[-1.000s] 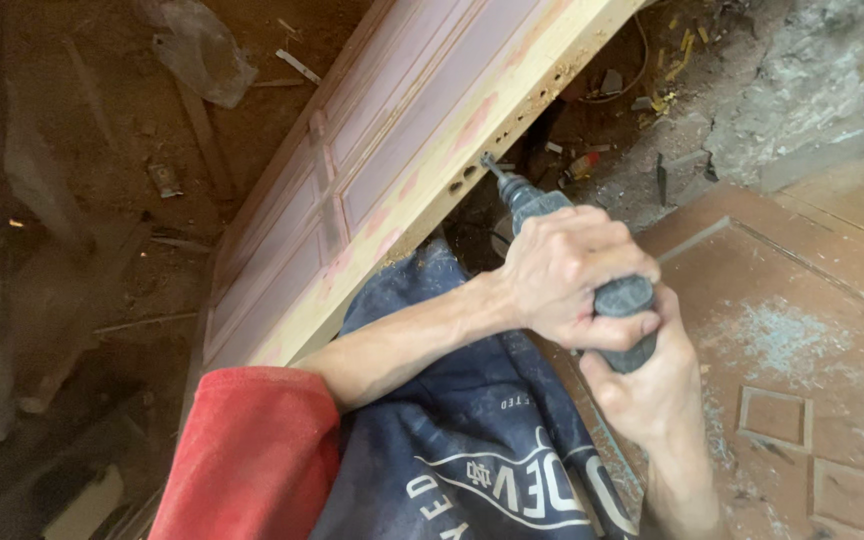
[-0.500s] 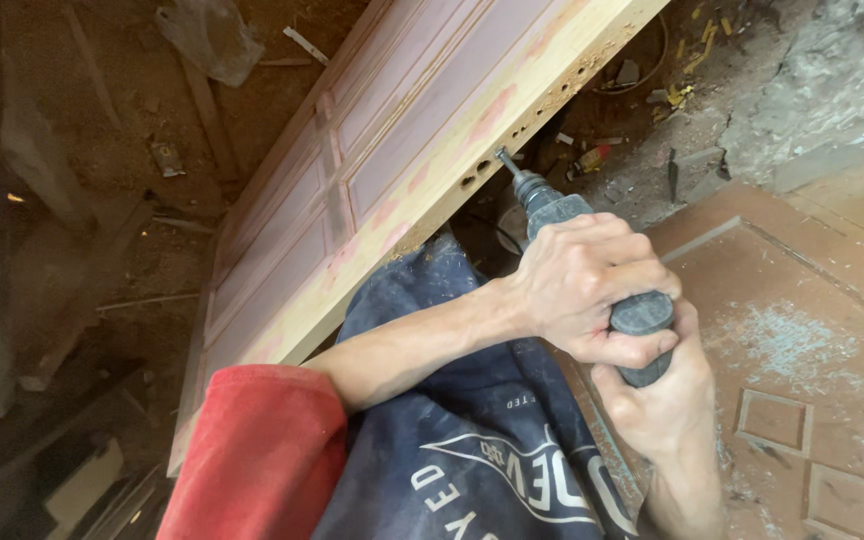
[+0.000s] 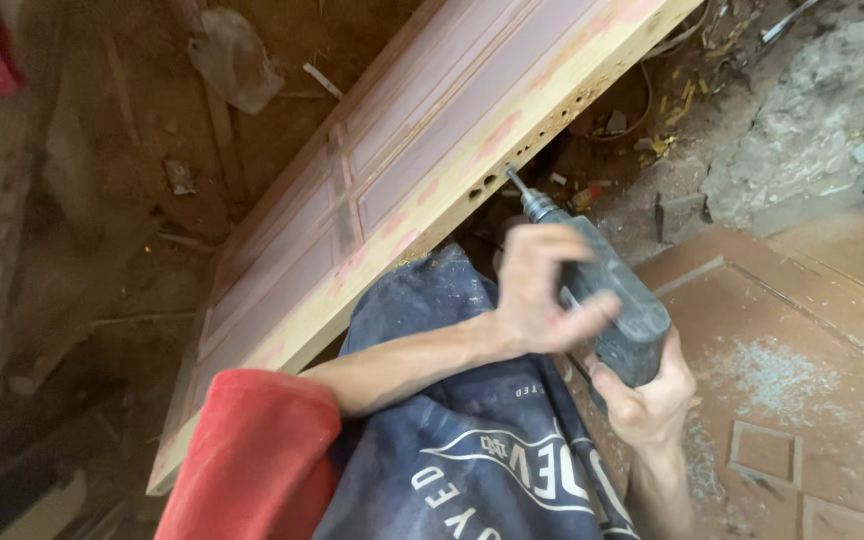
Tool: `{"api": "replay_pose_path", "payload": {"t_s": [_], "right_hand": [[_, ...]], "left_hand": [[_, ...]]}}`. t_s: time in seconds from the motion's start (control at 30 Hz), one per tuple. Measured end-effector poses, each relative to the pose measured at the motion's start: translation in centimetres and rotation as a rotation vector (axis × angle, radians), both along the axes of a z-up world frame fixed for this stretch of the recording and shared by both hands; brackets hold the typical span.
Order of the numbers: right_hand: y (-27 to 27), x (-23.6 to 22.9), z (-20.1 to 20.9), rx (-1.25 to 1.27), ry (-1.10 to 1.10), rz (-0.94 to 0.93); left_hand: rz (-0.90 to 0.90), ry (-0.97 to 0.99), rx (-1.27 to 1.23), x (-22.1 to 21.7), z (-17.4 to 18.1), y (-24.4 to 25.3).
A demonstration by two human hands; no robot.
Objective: The person uses a power drill to make multiple holes along the edge of a wooden door frame. They then use a hammer to tap the drill bit into the wood at several points.
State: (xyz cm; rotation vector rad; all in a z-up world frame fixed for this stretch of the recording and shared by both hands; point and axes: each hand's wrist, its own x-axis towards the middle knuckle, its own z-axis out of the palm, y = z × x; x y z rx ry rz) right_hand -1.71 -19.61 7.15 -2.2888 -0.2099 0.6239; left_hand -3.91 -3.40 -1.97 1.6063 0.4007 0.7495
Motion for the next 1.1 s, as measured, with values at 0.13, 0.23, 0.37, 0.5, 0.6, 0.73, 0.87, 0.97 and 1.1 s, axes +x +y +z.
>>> {"api": "replay_pose_path", "payload": {"t_s": [0.13,0.23,0.37,0.5,0.6,0.73,0.87,0.97,1.1], "right_hand": [[-2.2,-3.1,-2.0,0.365,0.102,-0.205],[-4.6,-5.9,-3.7,0.458,0.049,-0.242],[-6.7,-7.7,-9.1,0.495,-0.144,-0.077],[-7.2,-10.7,-13.9,0.566,-0.407,-0.251],[-6.4,-12.1,-17.0,0.296,-0.709,-0.208],[-5.6,-12.3,-17.8,0.450,-0.696,-0.209],[-5.0,-11.4,-14.3,0.543,-0.443,-0.078],[-3.4,-10.1,-11.5,0.501,-0.416,-0.015],[-1.4,-9.3,-9.9,0.657,-0.315,-0.046]], "left_hand": [[-0.088,0.621,-0.826,-0.1,-2.1,0.1],[-0.258,0.412,-1.328,1.7,-2.7,-0.6],[-0.416,0.335,-1.475,3.1,-0.6,-2.0],[-0.556,0.339,-1.178,2.8,2.4,-2.7],[-0.660,0.337,-0.994,2.1,3.5,-2.9],[-0.763,0.356,-0.945,2.0,3.8,-2.9],[-0.911,0.331,-0.899,2.6,4.0,-1.5],[-0.954,0.317,-0.918,3.1,4.6,-0.3],[-0.970,0.301,-0.953,3.5,5.7,1.0]]}}
